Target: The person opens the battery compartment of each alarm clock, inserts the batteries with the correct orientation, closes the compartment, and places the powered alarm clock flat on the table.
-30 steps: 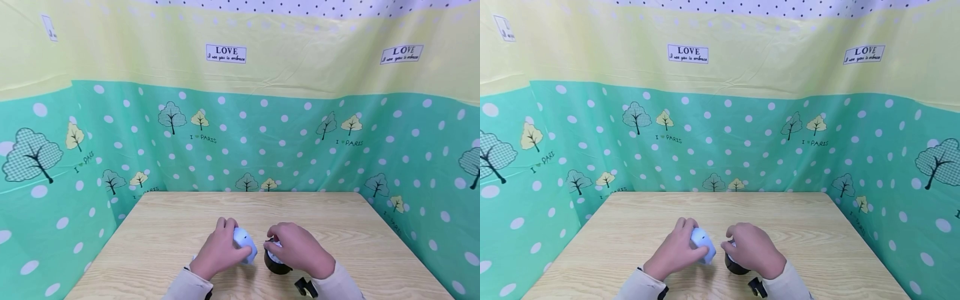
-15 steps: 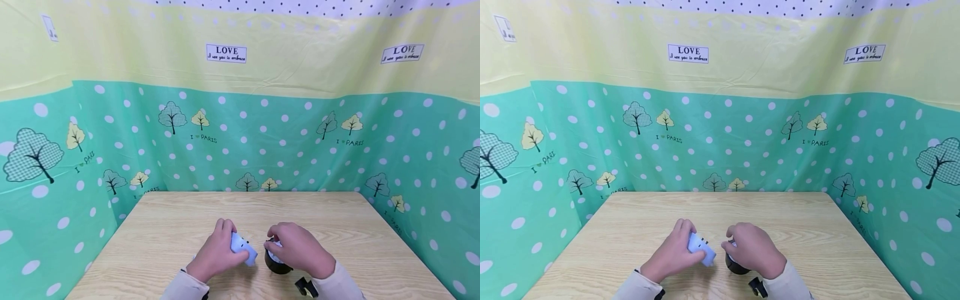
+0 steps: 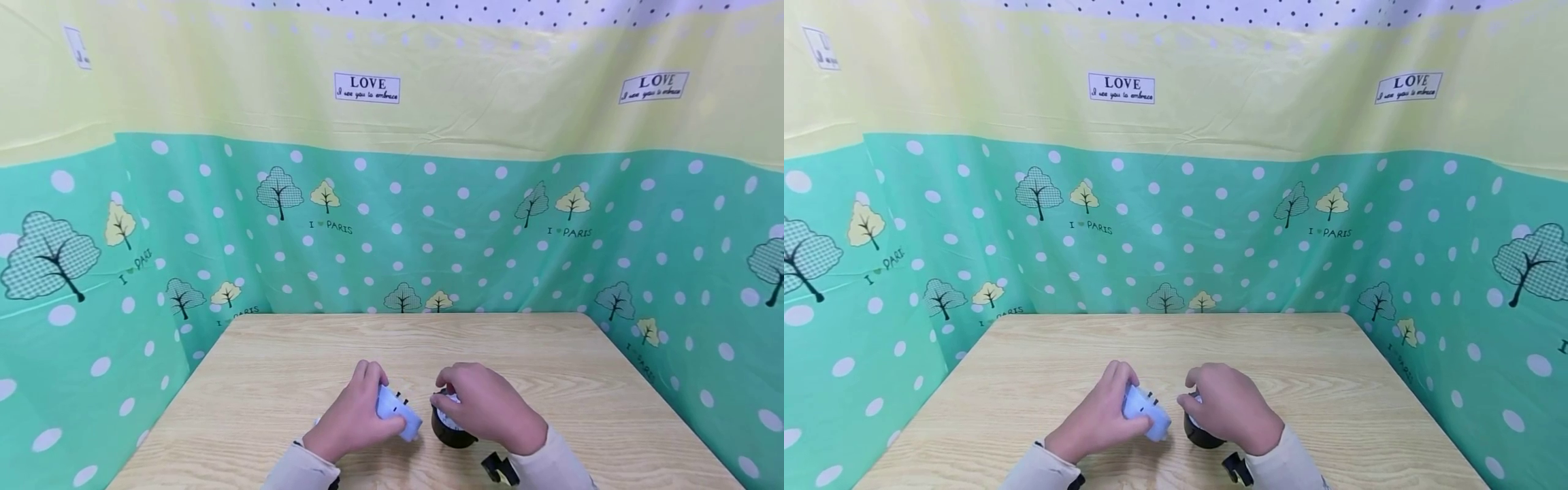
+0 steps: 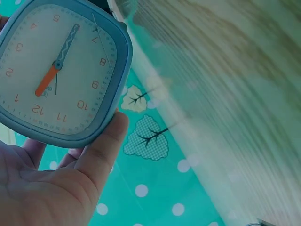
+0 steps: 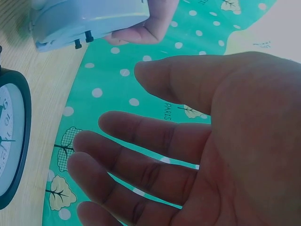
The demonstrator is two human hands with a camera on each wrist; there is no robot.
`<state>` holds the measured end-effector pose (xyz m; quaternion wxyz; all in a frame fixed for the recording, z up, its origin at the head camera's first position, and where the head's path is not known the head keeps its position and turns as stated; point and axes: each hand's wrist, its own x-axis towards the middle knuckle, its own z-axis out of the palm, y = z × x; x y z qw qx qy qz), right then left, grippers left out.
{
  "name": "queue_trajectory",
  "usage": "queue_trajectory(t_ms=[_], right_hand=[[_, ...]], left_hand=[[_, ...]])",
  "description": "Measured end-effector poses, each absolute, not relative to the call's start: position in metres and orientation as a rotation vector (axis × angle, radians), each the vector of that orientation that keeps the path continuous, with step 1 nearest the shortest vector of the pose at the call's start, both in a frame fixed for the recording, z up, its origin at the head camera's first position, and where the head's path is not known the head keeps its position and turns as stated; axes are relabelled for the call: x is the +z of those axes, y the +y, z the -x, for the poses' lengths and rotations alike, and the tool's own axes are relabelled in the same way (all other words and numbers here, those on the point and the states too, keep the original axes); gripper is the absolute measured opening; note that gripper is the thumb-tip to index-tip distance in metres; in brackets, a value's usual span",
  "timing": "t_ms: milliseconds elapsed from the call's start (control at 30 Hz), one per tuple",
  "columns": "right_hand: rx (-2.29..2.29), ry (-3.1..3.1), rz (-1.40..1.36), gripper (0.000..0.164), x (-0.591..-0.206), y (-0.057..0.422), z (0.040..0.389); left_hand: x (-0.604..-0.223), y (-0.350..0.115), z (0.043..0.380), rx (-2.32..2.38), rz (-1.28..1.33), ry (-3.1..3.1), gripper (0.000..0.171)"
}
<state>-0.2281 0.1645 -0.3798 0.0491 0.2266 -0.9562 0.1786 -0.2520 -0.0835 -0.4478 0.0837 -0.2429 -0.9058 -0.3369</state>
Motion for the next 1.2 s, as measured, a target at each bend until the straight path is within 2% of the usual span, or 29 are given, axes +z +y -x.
queue_trajectory(t_ms=[733,1200], right_hand=[[0.526,-2.92,-0.686,0.02,-0.38,0.163,0.227],[0.5,-2.92,-0.697,0.022,-0.381,0.163,0.228]], left_hand=[[-0.452,-0.09,0.257,-1.034,0.857,-2.719,0.048],[-0.451,-0.096,0.259,-1.066,0.921,-2.755,0.055]])
